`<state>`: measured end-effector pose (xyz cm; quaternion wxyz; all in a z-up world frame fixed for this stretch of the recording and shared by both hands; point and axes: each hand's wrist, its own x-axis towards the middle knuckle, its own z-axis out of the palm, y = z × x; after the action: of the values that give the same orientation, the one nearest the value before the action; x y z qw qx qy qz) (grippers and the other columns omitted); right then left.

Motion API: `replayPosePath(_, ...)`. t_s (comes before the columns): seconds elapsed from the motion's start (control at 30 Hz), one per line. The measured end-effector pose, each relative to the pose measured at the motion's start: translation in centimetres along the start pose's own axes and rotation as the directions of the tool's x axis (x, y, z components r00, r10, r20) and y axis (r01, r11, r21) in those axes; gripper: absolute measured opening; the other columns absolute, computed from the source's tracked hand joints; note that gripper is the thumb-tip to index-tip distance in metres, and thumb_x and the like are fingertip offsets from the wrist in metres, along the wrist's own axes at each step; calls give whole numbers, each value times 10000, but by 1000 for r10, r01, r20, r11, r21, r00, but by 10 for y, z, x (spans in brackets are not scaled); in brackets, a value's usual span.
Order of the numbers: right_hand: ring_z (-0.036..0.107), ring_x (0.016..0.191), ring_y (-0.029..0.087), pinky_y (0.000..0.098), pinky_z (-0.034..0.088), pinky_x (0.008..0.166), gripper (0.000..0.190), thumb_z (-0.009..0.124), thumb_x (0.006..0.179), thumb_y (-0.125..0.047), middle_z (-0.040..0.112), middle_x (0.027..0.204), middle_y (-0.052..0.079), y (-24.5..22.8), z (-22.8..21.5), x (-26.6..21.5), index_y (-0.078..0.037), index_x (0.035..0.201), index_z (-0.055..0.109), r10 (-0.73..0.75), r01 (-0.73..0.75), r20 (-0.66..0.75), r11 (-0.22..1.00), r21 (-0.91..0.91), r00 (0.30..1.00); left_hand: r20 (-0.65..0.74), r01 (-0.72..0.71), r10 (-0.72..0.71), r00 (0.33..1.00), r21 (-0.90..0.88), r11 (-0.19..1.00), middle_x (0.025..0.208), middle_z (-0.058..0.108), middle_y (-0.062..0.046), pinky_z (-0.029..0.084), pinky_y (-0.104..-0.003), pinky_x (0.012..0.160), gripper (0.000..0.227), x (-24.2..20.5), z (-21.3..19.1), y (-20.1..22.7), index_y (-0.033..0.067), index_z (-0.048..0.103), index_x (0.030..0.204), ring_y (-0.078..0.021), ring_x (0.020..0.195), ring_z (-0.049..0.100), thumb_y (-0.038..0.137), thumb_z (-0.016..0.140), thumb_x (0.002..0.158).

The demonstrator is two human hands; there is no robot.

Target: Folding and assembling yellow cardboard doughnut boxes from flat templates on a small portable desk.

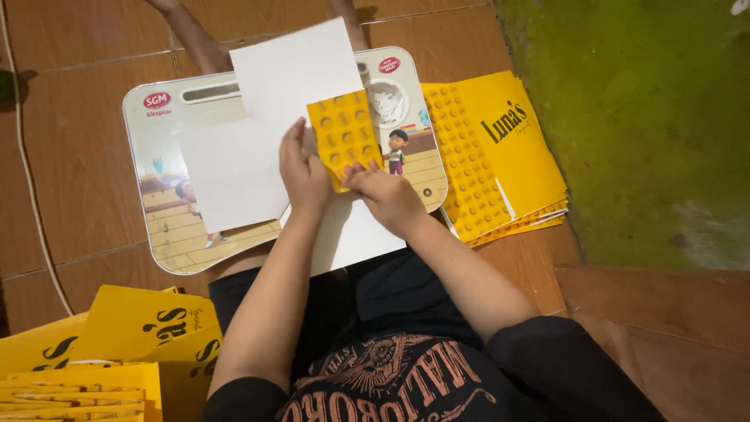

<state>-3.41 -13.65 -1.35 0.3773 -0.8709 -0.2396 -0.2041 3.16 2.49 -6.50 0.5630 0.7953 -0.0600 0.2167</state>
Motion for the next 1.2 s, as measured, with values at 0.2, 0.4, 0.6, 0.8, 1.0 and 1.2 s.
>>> replayPosePath(0.2,745,854,205,340,575,1007,110,693,846,-82,696,760,-12,10,4,-3,-181,876,730,-92,125,125,952,-281,988,290,-291,180,940,405,867,1609,383,-111,224,-734,1130,602,28,9,36,123,560,1470,-447,1458,319,184,680,883)
replayPosePath(0.4,700,704,216,331,599,737,111,660,843,-119,616,661,-20,-3,-9,6,-186,755,664,-19,59,142,959,-278,990,659,-316,-247,711,612,725,1722,181,-21,-67,-719,1204,709,45,25,51,154,244,1636,-298,1583,122,546,342,1055)
replayPosePath(0.6,745,920,265,366,479,1092,130,792,885,-297,748,849,62,29,-8,-5,-176,906,749,-24,23,212,1000,5,977,642,-318,-237,729,625,713,1723,175,-3,-119,-615,1244,743,37,28,29,166,252,1632,-217,1593,84,574,360,1021)
replayPosePath(0.8,740,899,297,383,575,878,26,749,928,-130,719,802,106,61,-30,13,-118,907,739,197,-191,-58,977,97,979,593,-318,-203,779,653,687,1714,215,-50,-148,-684,1196,680,28,20,54,163,329,1613,-271,1589,79,521,319,1035)
replayPosePath(1.0,397,1404,487,599,315,1165,285,707,997,-139,633,1416,112,86,-38,41,-189,1274,744,197,-192,83,979,-68,977,521,-246,-267,810,717,652,1715,207,-39,-163,-853,1058,603,23,27,44,248,356,1605,-311,1584,46,509,262,1070)
replayPosePath(1.2,-89,1528,336,729,-69,1168,564,636,1013,-316,128,1692,39,95,-10,77,-291,1557,488,393,-263,310,883,-388,865,435,-325,14,900,650,688,1672,304,-100,-132,-834,1031,558,16,34,23,166,464,1565,-304,1557,79,433,301,1102)
